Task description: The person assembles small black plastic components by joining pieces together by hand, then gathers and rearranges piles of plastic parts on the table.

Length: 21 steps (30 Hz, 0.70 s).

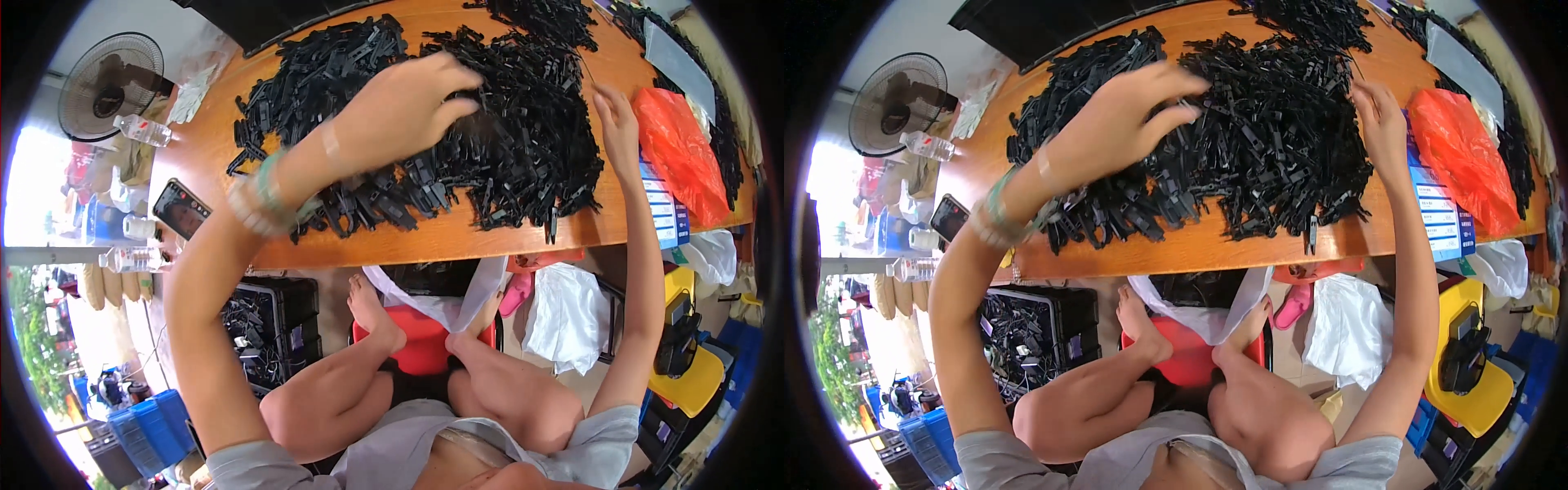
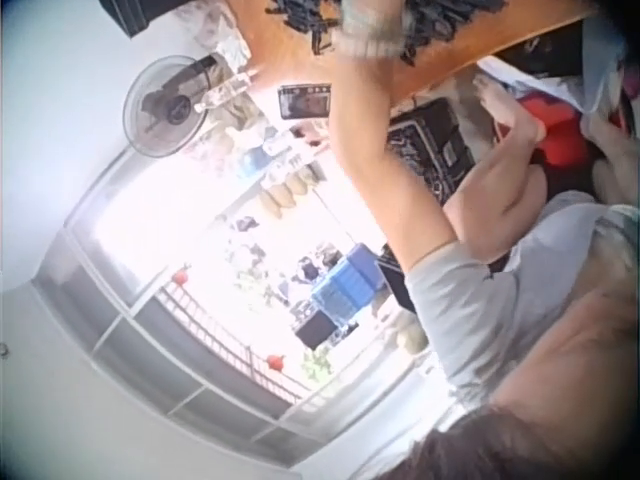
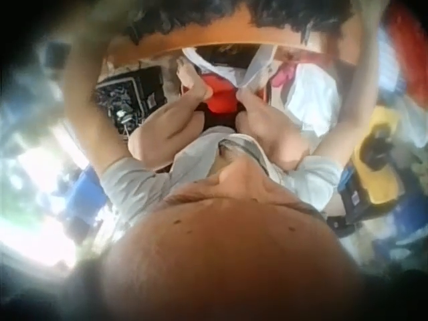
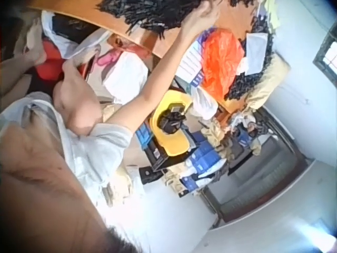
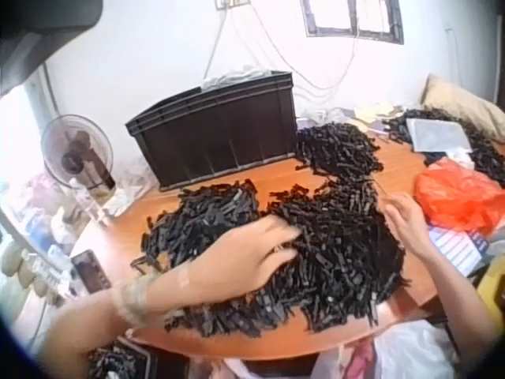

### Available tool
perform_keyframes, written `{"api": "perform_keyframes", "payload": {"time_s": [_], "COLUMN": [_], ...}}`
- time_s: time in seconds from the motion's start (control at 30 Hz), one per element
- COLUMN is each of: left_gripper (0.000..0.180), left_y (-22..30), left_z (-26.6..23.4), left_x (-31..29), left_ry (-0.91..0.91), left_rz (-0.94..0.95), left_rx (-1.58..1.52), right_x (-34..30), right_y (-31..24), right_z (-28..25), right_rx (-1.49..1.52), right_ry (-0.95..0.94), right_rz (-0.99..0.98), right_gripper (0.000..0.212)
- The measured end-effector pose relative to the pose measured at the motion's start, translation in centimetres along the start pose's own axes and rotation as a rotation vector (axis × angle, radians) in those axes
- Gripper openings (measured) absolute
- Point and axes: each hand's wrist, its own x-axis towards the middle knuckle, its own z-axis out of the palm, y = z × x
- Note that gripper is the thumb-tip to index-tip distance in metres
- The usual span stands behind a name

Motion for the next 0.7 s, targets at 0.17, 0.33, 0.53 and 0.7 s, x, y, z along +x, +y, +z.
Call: {"api": "perform_keyframes", "payload": {"time_s": [0.17, 0.33, 0.53, 0.7], "left_gripper": [0.013, 0.013, 0.026, 0.016], "left_y": [3.2, 3.7, 3.5, 4.0], "left_z": [-2.0, 2.3, 4.9, 5.8], "left_x": [-10.6, -15.2, -16.1, -16.0], "left_ry": [-0.105, 0.01, -0.09, 0.28], "left_rz": [-0.298, -0.275, -0.179, -0.164], "left_rx": [-0.112, 0.007, 0.127, 0.011], "right_x": [-9.9, -14.9, -18.0, -18.8], "right_y": [-8.2, -8.8, -3.9, -0.5], "right_z": [-3.1, -0.9, 1.2, -0.6], "right_rx": [-0.063, -0.356, -0.063, 0.115], "right_ry": [-0.455, -0.385, -0.243, -0.184], "right_rz": [0.287, 0.225, 0.26, 0.388], "right_gripper": [0.021, 0.03, 0.02, 0.011]}}
